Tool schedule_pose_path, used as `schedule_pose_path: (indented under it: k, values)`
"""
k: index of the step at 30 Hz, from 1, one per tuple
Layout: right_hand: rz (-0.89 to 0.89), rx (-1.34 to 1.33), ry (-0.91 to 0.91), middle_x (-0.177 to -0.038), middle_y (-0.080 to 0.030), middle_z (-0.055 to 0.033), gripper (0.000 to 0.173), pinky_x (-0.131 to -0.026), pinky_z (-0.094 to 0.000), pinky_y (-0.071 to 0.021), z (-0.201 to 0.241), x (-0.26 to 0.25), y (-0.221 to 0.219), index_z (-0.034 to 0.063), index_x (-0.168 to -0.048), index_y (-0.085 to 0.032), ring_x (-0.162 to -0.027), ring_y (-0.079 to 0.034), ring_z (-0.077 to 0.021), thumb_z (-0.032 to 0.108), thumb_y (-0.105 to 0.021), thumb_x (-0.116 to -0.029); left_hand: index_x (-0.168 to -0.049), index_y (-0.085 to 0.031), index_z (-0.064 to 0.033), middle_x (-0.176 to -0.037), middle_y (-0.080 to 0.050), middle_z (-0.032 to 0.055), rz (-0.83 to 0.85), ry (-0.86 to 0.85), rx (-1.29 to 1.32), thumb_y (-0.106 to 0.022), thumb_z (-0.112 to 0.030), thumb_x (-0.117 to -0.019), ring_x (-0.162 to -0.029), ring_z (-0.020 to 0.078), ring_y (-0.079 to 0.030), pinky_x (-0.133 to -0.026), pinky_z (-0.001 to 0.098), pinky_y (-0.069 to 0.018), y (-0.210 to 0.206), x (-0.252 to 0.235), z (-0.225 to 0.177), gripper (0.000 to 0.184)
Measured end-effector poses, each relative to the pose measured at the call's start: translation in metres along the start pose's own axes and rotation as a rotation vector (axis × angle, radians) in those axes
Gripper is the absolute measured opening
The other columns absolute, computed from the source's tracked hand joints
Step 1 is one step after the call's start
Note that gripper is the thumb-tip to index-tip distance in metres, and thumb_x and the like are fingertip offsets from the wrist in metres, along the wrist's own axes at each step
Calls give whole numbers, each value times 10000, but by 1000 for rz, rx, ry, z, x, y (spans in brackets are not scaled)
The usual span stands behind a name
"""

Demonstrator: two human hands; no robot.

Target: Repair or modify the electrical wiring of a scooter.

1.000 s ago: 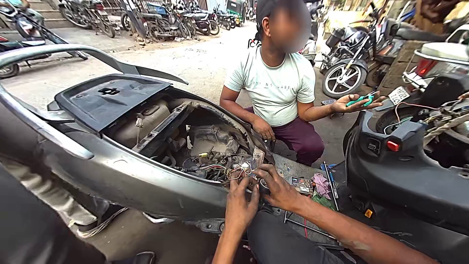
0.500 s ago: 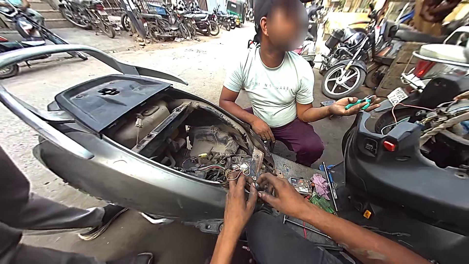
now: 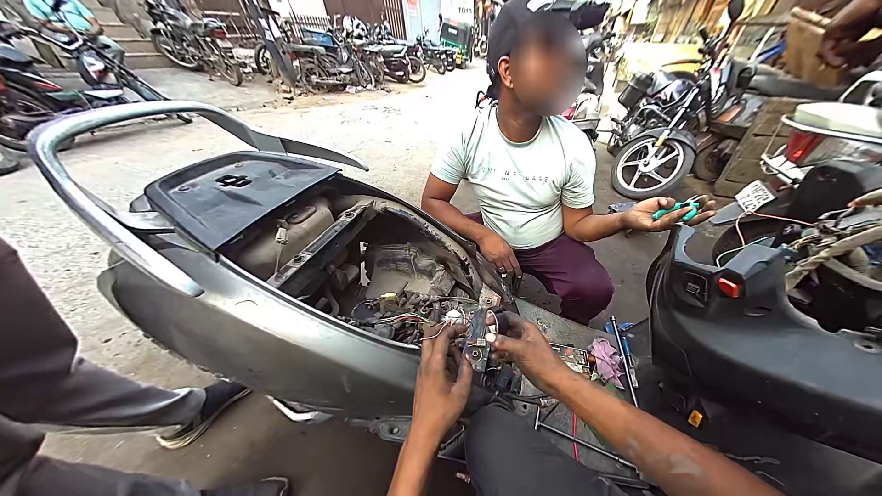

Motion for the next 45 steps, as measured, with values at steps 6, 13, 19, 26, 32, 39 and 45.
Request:
schedule_pose_path:
  k: [6,13,19,26,32,39,45]
  values:
    - [28,180,101,-959,-712,-124,199,-720,-340,-613,3,-14,-32,7,-1130,-660,-761,-698,-204,77,-705,-949,-1206,-649,-117,-1194,-555,82,-91,-41,-59,-673,-209,-891,-739,94,-589,-609,271,-549,5,0,2,329]
    - [56,253,128,-870,-688,-93,139,-624,-266,-554,13,-11,-31,11,-1078,-663,-682,-646,-147,89,-687,-966,-1034,-754,-62,-1062,-641,219,-317,-171,-602,-650,-5,-890,-860,361,-688,-627,474,-590,8,-3,-4,187]
    - [-23,127,25,-850,-695,-119,158,-615,-267,-554,8,-11,-26,-8,-1089,-668,-671,-650,-158,89,-690,-967,-1052,-783,-111,-1051,-704,121,-189,-243,-549,-609,-88,-886,-900,284,-707,-693,453,-603,7,-6,-1,241]
    - [-39,124,31,-875,-694,-131,171,-655,-290,-569,11,-12,-27,-3,-1079,-667,-712,-663,-182,102,-715,-953,-1110,-781,-178,-1195,-715,4,-56,-211,-388,-564,-247,-1020,-1057,200,-685,-856,410,-593,4,-6,11,245]
    - [82,232,-47,-1106,-706,-98,327,-686,-330,-573,-11,-2,-9,40,-1308,-557,-855,-695,-190,231,-442,-1068,-1194,-744,-194,-1175,-692,0,44,-134,-257,-407,-371,-1072,-1091,147,-657,-946,392,-561,11,-11,12,400]
    - [150,584,46,-990,-747,-29,245,-664,-287,-579,-3,1,-9,66,-1183,-646,-726,-690,-115,251,-573,-1040,-1122,-763,-221,-999,-710,-87,6,-112,-154,-565,-353,-1017,-899,64,-654,-836,310,-568,13,-8,14,260]
    - [161,787,149,-959,-722,-31,320,-756,-342,-599,1,-4,-15,121,-1246,-666,-777,-692,-132,346,-582,-1034,-1223,-741,-228,-1035,-716,-72,28,-64,-191,-586,-345,-1008,-912,70,-666,-868,335,-575,17,-7,16,290]
Point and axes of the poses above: each hand's wrist, its own x-axis away from the middle knuckle, its own y-axis out of the back of the hand, z = x × y, the point moved 4 cm from there along -x, towards the middle knuckle
